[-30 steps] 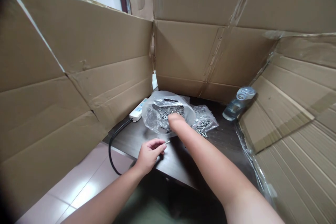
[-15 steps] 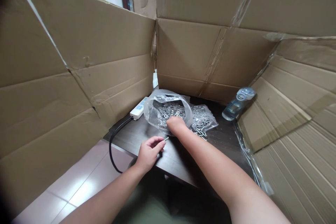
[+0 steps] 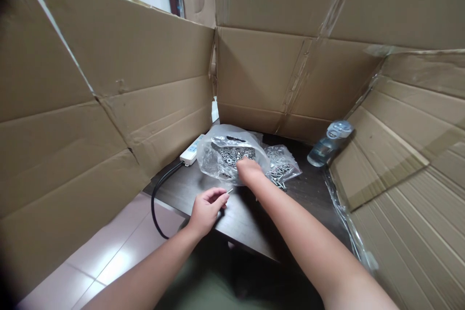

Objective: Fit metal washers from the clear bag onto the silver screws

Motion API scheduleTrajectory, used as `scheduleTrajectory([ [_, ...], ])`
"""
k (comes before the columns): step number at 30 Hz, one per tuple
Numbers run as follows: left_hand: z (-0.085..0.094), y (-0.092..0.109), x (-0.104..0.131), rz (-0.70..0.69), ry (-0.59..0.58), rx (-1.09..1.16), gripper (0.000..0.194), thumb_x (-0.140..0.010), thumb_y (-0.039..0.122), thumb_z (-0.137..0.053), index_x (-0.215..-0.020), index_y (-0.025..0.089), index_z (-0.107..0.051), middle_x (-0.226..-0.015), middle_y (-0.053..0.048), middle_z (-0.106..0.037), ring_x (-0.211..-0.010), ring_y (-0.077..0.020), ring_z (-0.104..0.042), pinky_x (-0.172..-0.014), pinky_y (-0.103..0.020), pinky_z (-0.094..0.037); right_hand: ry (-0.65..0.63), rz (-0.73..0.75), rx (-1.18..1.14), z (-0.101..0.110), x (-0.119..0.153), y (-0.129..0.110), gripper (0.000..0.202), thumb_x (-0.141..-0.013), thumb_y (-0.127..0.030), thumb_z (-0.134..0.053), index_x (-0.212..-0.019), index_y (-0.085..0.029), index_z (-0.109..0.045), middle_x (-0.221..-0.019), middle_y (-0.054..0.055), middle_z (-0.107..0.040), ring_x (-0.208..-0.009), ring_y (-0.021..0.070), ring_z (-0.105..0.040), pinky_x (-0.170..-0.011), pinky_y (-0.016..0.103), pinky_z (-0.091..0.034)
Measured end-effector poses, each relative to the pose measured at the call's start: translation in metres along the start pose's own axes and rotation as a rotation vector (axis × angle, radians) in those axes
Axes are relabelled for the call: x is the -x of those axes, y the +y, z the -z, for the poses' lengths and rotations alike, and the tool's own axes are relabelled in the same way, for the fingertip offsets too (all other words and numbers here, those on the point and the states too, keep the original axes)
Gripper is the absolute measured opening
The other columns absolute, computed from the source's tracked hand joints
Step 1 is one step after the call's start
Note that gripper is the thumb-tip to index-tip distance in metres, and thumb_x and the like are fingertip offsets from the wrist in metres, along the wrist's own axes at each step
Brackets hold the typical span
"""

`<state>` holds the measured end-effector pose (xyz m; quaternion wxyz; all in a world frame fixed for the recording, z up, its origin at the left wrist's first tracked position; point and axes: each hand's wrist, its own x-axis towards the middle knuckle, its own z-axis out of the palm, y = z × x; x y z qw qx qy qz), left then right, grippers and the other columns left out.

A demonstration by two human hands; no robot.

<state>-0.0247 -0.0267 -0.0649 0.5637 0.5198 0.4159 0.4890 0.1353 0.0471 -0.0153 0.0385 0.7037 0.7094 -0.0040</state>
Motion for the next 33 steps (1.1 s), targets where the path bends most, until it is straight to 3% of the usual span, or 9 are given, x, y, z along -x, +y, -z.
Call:
scheduleTrajectory([
  [5, -0.001, 0.001, -0.002, 0.019, 0.004, 0.015, 0.027, -0.066, 0.035, -0.071, -0.079, 0.012, -0.067, -0.063, -0.003, -0.061, -0.054, -0.0115, -0.055, -0.054, -0.022, -0.046, -0.025, -0.120, -0.113, -0.001, -0.006, 0.015, 0.030, -0.071, -0.010, -0.056, -0.098, -0.016, -0.068, -0.102, 0.013, -0.066, -0.091, 0.0234, -0.063, -0.072, 0.026, -0.047],
  [14, -0.002, 0.005, 0.000, 0.021, 0.015, 0.054, 0.028, -0.064, 0.036, -0.072, -0.078, 0.012, -0.068, -0.061, -0.003, -0.061, -0.052, -0.0112, -0.055, -0.053, -0.022, -0.047, 0.000, -0.154, -0.317, -0.009, -0.009, 0.022, 0.023, -0.065, -0.009, -0.058, -0.081, -0.020, -0.070, -0.081, 0.003, -0.069, -0.073, 0.0187, -0.063, -0.064, 0.023, -0.044],
  [18, -0.003, 0.001, -0.003, 0.026, 0.046, 0.111, 0.028, -0.064, 0.035, -0.072, -0.078, 0.011, -0.068, -0.060, -0.002, -0.061, -0.052, -0.0104, -0.055, -0.053, -0.022, -0.047, 0.088, -0.138, -0.423, 0.001, 0.010, 0.018, 0.017, -0.075, -0.018, -0.052, -0.081, -0.017, -0.069, -0.076, 0.003, -0.068, -0.069, 0.0163, -0.063, -0.064, 0.022, -0.046],
  [20, -0.004, -0.001, -0.005, 0.027, 0.076, 0.151, 0.029, -0.063, 0.035, -0.073, -0.080, 0.011, -0.068, -0.061, -0.002, -0.062, -0.052, -0.0107, -0.055, -0.054, -0.023, -0.048, 0.182, -0.088, -0.555, 0.004, 0.028, 0.013, 0.020, -0.079, -0.023, -0.050, -0.085, -0.016, -0.067, -0.082, 0.004, -0.069, -0.075, 0.0154, -0.063, -0.068, 0.022, -0.047],
  [21, -0.004, -0.003, -0.006, 0.027, 0.091, 0.175, 0.030, -0.063, 0.035, -0.073, -0.081, 0.011, -0.068, -0.061, -0.002, -0.062, -0.053, -0.0110, -0.056, -0.054, -0.023, -0.048, 0.236, -0.043, -0.742, 0.005, 0.038, 0.010, 0.018, -0.078, -0.025, -0.052, -0.081, -0.014, -0.067, -0.078, 0.006, -0.069, -0.073, 0.0165, -0.063, -0.067, 0.024, -0.048],
  [24, -0.005, -0.005, -0.007, 0.027, 0.122, 0.245, 0.032, -0.061, 0.034, -0.075, -0.083, 0.012, -0.068, -0.065, -0.003, -0.065, -0.057, -0.0125, -0.059, -0.055, -0.024, -0.049, 0.236, 0.029, -1.242, 0.000, 0.066, -0.004, 0.017, -0.072, -0.029, -0.061, -0.074, -0.012, -0.064, -0.068, 0.007, -0.067, -0.065, 0.0180, -0.063, -0.064, 0.028, -0.051],
  [26, -0.005, -0.006, -0.007, 0.023, 0.114, 0.262, 0.032, -0.060, 0.033, -0.076, -0.083, 0.011, -0.069, -0.066, -0.004, -0.066, -0.057, -0.0131, -0.060, -0.055, -0.025, -0.049, 0.243, 0.041, -1.372, -0.005, 0.079, -0.012, 0.018, -0.070, -0.030, -0.065, -0.074, -0.013, -0.063, -0.067, 0.007, -0.067, -0.064, 0.0182, -0.063, -0.063, 0.029, -0.051],
  [33, -0.003, -0.008, -0.004, -0.016, 0.068, 0.253, 0.026, -0.063, 0.031, -0.074, -0.081, 0.012, -0.070, -0.065, -0.004, -0.067, -0.056, -0.0124, -0.059, -0.056, -0.024, -0.049, 0.437, 0.136, -1.208, -0.022, 0.086, -0.024, 0.011, -0.078, -0.025, -0.059, -0.077, -0.015, -0.063, -0.077, 0.006, -0.063, -0.069, 0.0166, -0.061, -0.064, 0.028, -0.050],
])
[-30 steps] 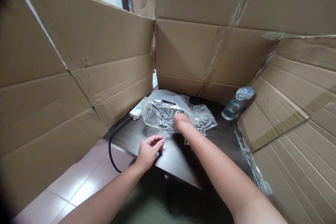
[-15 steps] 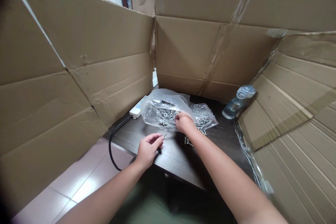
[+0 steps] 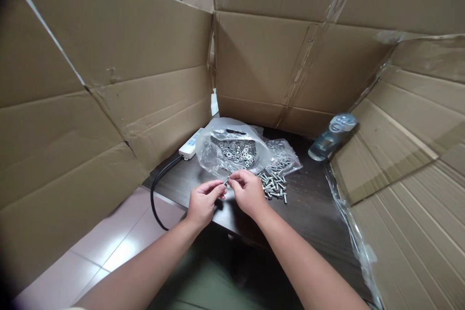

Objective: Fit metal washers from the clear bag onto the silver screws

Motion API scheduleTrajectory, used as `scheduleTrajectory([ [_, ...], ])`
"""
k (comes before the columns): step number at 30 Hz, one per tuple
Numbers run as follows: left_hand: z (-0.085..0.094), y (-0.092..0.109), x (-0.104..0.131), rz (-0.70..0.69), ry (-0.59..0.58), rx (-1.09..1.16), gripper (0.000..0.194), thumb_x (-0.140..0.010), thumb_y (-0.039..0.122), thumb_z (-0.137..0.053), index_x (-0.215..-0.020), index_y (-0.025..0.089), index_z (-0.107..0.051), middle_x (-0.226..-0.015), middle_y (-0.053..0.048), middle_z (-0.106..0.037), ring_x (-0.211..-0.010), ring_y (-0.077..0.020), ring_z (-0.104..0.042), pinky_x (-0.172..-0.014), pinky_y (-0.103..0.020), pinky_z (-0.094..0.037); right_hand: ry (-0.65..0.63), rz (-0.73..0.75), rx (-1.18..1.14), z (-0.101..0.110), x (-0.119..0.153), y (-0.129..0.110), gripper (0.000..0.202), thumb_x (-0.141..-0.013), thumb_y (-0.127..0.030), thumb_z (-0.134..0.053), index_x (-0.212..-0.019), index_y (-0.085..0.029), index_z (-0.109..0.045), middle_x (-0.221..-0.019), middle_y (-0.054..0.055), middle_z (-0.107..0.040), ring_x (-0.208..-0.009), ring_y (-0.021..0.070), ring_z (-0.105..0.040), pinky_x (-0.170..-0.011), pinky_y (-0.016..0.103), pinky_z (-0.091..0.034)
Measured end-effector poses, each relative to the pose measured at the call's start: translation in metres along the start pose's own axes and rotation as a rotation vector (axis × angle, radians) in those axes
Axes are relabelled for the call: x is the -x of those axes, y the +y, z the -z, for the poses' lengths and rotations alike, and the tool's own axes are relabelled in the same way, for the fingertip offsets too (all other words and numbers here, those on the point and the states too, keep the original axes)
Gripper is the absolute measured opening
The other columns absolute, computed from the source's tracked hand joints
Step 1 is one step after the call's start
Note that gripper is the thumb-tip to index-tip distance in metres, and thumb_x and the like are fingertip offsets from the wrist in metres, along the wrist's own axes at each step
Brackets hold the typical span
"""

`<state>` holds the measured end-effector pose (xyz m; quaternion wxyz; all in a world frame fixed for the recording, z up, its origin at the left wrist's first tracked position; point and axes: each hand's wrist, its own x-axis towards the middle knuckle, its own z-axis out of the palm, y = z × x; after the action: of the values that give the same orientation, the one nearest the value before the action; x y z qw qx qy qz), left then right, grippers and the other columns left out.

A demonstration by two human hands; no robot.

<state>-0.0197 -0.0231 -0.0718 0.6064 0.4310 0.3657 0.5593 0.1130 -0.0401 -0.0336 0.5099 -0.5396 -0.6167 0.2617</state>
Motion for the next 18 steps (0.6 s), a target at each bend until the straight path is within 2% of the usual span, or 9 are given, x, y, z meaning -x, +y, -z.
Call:
scheduleTrajectory([
  [5, -0.001, 0.001, -0.001, 0.028, 0.006, 0.054, 0.026, -0.063, 0.029, -0.075, -0.083, 0.012, -0.070, -0.066, -0.004, -0.067, -0.058, -0.0135, -0.061, -0.055, -0.024, -0.050, 0.018, 0.199, 0.133, -0.002, 0.003, 0.001, 0.010, -0.081, -0.019, -0.055, -0.076, -0.016, -0.063, -0.081, 0.007, -0.062, -0.076, 0.0168, -0.059, -0.068, 0.029, -0.048],
  [7, -0.001, 0.002, -0.001, 0.038, 0.013, 0.064, 0.027, -0.063, 0.028, -0.075, -0.083, 0.011, -0.069, -0.065, -0.004, -0.067, -0.058, -0.0136, -0.061, -0.054, -0.024, -0.050, -0.086, 0.279, 0.175, 0.005, 0.003, -0.003, 0.012, -0.082, -0.018, -0.053, -0.079, -0.017, -0.065, -0.083, 0.007, -0.063, -0.077, 0.0164, -0.059, -0.071, 0.029, -0.048],
  [9, -0.002, 0.002, -0.001, 0.044, 0.025, 0.070, 0.029, -0.063, 0.028, -0.075, -0.084, 0.010, -0.069, -0.063, -0.004, -0.066, -0.058, -0.0138, -0.061, -0.054, -0.024, -0.050, -0.219, 0.293, 0.180, 0.018, -0.004, -0.008, 0.013, -0.082, -0.019, -0.053, -0.084, -0.017, -0.066, -0.086, 0.007, -0.064, -0.078, 0.0160, -0.060, -0.071, 0.029, -0.048],
  [10, -0.002, 0.002, -0.001, 0.049, 0.030, 0.069, 0.030, -0.062, 0.028, -0.076, -0.085, 0.010, -0.069, -0.063, -0.004, -0.066, -0.058, -0.0140, -0.061, -0.054, -0.024, -0.050, -0.254, 0.262, 0.178, 0.026, -0.010, -0.012, 0.013, -0.081, -0.021, -0.055, -0.086, -0.017, -0.066, -0.089, 0.007, -0.064, -0.079, 0.0161, -0.060, -0.071, 0.029, -0.049],
  [13, -0.002, 0.001, -0.002, 0.065, 0.034, 0.050, 0.032, -0.062, 0.029, -0.076, -0.086, 0.009, -0.068, -0.063, -0.005, -0.067, -0.056, -0.0138, -0.062, -0.054, -0.024, -0.050, -0.061, 0.105, 0.241, 0.042, -0.041, -0.018, 0.017, -0.082, -0.025, -0.054, -0.092, -0.015, -0.065, -0.087, 0.007, -0.067, -0.079, 0.0168, -0.062, -0.071, 0.028, -0.049],
  [14, -0.002, 0.001, -0.002, 0.067, 0.035, 0.044, 0.032, -0.062, 0.029, -0.076, -0.086, 0.009, -0.068, -0.063, -0.005, -0.067, -0.056, -0.0135, -0.062, -0.054, -0.024, -0.050, -0.081, 0.063, 0.316, 0.042, -0.053, -0.018, 0.019, -0.082, -0.025, -0.053, -0.094, -0.015, -0.065, -0.088, 0.007, -0.067, -0.079, 0.0168, -0.062, -0.071, 0.027, -0.048],
  [16, -0.002, 0.001, -0.002, 0.063, 0.037, 0.039, 0.032, -0.063, 0.029, -0.075, -0.086, 0.009, -0.068, -0.063, -0.005, -0.066, -0.056, -0.0129, -0.061, -0.053, -0.023, -0.049, -0.218, 0.005, 0.541, 0.035, -0.078, -0.016, 0.019, -0.082, -0.020, -0.052, -0.094, -0.016, -0.067, -0.092, 0.006, -0.068, -0.084, 0.0166, -0.062, -0.076, 0.024, -0.046],
  [18, -0.001, 0.002, -0.001, 0.065, 0.038, 0.024, 0.032, -0.063, 0.029, -0.075, -0.087, 0.009, -0.068, -0.062, -0.005, -0.066, -0.055, -0.0121, -0.060, -0.053, -0.022, -0.049, -0.405, -0.134, 0.853, 0.021, -0.099, -0.010, 0.020, -0.080, -0.017, -0.053, -0.093, -0.017, -0.069, -0.097, 0.006, -0.068, -0.091, 0.0184, -0.061, -0.079, 0.023, -0.044],
])
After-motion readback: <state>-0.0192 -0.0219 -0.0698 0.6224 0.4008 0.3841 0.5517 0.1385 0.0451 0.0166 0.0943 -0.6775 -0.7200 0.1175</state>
